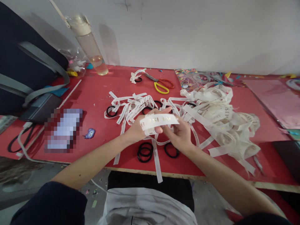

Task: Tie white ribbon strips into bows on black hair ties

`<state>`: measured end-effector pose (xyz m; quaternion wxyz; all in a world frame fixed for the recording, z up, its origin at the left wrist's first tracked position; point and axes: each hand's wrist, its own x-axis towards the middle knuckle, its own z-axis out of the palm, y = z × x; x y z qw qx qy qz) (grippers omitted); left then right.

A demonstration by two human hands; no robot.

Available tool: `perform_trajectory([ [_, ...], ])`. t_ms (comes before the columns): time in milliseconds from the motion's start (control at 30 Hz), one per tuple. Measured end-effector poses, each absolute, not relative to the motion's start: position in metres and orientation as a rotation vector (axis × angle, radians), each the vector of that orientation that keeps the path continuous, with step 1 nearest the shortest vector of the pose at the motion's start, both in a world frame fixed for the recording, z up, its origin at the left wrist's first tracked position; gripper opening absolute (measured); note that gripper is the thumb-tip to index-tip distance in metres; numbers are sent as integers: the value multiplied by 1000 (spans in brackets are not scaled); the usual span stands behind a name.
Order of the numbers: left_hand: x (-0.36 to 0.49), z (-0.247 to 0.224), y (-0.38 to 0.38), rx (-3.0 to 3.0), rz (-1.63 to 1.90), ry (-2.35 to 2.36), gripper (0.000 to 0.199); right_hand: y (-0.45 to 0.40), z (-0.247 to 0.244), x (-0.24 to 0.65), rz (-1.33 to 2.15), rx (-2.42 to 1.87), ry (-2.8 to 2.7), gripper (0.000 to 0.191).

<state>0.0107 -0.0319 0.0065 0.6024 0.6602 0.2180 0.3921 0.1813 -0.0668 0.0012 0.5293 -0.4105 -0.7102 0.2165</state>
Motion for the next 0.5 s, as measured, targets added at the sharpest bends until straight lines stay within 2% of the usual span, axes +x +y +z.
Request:
perform_trajectory([
  [267, 17, 7, -38, 1904, 1136, 503, 54, -71, -5, 174, 735, -967, -1645, 45],
  [367, 17, 9, -39, 1980, 1072, 522, 57, -72, -5, 175, 878, -890, -1645, 43],
  [500, 14, 10, -42, 1960, 914, 735, 62, -74, -4, 173, 878, -874, -1606, 29],
])
